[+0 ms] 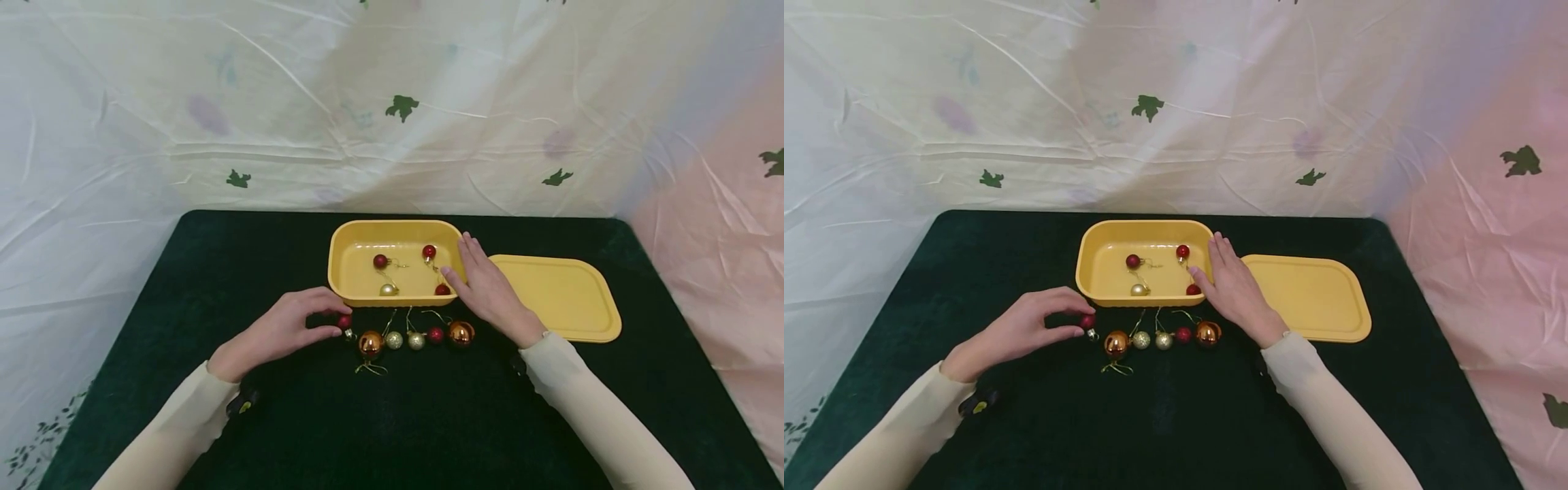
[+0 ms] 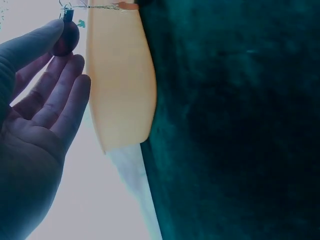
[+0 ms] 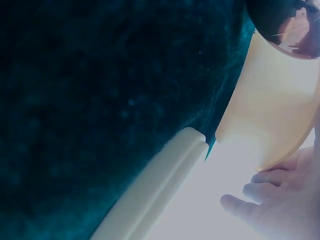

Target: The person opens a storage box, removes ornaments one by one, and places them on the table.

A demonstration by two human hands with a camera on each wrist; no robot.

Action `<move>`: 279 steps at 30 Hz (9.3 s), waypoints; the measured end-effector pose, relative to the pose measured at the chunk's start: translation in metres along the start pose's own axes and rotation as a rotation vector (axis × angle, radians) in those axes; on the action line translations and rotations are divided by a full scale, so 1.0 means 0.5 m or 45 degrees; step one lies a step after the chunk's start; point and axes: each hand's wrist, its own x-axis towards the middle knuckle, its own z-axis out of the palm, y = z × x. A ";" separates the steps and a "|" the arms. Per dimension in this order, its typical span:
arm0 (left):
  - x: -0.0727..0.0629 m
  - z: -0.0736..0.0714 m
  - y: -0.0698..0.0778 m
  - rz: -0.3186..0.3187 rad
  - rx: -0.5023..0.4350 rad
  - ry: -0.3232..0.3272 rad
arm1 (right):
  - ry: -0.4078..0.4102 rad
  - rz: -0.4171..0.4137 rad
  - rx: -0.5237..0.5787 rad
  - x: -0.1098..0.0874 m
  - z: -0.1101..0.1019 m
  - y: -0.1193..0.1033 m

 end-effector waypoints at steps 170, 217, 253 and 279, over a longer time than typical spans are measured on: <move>0.094 0.016 -0.061 -0.534 0.546 0.013 | -0.047 -0.347 0.407 0.019 -0.136 -0.097; 0.093 0.018 -0.061 -0.541 0.561 0.014 | 0.112 -0.122 0.302 -0.198 -0.115 0.013; 0.093 0.019 -0.064 -0.530 0.559 0.020 | -0.056 -0.080 0.338 -0.208 -0.038 0.062; 0.094 0.019 -0.065 -0.538 0.563 0.024 | -0.129 -0.115 0.251 -0.204 -0.031 0.065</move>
